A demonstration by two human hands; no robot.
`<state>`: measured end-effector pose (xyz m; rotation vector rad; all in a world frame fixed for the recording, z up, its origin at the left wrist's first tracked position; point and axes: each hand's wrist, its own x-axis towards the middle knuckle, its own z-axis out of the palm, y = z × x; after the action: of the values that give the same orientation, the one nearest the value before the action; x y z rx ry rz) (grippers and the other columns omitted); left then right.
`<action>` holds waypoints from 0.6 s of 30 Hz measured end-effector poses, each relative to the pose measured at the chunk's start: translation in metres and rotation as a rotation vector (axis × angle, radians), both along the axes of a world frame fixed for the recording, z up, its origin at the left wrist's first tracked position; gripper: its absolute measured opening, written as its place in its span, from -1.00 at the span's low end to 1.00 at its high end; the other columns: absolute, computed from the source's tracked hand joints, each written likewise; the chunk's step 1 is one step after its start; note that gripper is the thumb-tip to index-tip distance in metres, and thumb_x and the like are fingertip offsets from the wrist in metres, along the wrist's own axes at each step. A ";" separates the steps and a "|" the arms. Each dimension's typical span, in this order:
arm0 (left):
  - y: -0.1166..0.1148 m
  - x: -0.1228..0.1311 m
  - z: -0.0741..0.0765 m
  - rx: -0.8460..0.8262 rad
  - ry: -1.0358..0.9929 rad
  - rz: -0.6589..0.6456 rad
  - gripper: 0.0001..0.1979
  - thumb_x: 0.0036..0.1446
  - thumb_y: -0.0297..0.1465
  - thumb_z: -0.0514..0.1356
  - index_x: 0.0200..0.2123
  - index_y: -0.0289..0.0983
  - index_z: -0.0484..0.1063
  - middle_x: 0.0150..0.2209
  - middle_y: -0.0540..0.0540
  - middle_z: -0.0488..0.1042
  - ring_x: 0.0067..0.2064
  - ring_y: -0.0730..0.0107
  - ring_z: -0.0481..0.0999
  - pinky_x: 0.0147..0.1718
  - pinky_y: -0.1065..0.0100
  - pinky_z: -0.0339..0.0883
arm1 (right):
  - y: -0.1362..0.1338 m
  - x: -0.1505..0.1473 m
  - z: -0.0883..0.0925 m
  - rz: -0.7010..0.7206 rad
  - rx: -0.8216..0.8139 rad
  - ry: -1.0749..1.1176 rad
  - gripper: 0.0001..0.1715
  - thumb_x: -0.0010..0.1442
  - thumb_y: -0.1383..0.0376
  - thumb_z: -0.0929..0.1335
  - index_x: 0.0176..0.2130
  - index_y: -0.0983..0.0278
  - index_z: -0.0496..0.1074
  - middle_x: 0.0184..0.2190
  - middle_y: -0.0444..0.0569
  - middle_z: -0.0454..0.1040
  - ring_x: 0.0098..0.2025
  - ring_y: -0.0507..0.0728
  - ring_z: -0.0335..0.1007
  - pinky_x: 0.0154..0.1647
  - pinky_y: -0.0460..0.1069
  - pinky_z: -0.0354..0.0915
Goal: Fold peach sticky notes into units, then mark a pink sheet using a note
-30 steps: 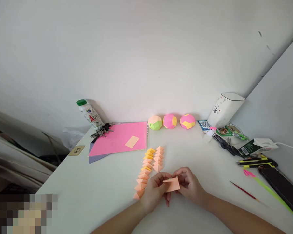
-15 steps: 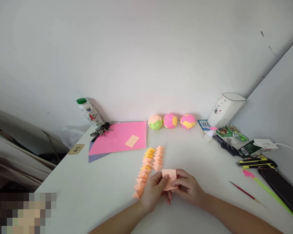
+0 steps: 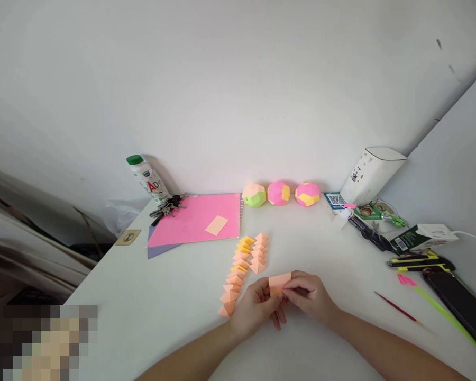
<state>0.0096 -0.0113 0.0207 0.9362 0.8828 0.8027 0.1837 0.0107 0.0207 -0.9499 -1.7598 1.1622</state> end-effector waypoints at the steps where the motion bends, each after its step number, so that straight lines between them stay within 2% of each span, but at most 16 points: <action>1: 0.000 0.000 0.000 -0.003 0.006 -0.001 -0.66 0.04 -0.14 0.26 -0.34 -0.31 0.34 -0.46 -0.04 0.47 -0.58 0.42 0.48 -0.65 0.42 0.34 | 0.000 0.000 0.000 0.007 -0.004 0.019 -0.78 0.16 0.21 0.37 -0.46 0.24 0.50 -0.51 -0.04 0.47 -0.43 0.09 0.41 -0.41 -0.03 0.35; 13: 0.001 0.002 -0.005 -0.015 0.019 -0.006 -0.62 0.03 -0.11 0.25 -0.35 -0.33 0.32 -0.43 -0.08 0.49 -0.59 0.42 0.49 -0.67 0.43 0.34 | -0.003 0.000 -0.001 0.004 -0.056 0.047 -0.80 0.14 0.21 0.37 -0.47 0.24 0.42 -0.54 -0.10 0.40 -0.49 0.06 0.36 -0.46 -0.04 0.30; 16: 0.001 0.003 -0.004 -0.021 0.006 -0.014 -0.62 0.04 -0.10 0.24 -0.35 -0.33 0.32 -0.42 -0.08 0.49 -0.59 0.43 0.49 -0.68 0.44 0.33 | -0.003 0.000 -0.005 0.011 -0.128 0.064 -0.79 0.15 0.19 0.37 -0.45 0.24 0.36 -0.54 -0.13 0.38 -0.52 0.04 0.34 -0.49 -0.05 0.29; 18: 0.001 0.003 -0.004 -0.019 -0.003 -0.009 -0.62 0.04 -0.10 0.24 -0.36 -0.33 0.32 -0.42 -0.08 0.50 -0.60 0.43 0.48 -0.68 0.44 0.33 | -0.004 0.000 -0.009 -0.004 -0.210 0.088 -0.78 0.15 0.15 0.37 -0.36 0.23 0.31 -0.53 -0.15 0.38 -0.51 0.03 0.35 -0.48 -0.06 0.29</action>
<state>0.0124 -0.0106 0.0167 0.9216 0.8817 0.7859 0.1839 0.0067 0.0122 -1.0080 -1.5879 1.3858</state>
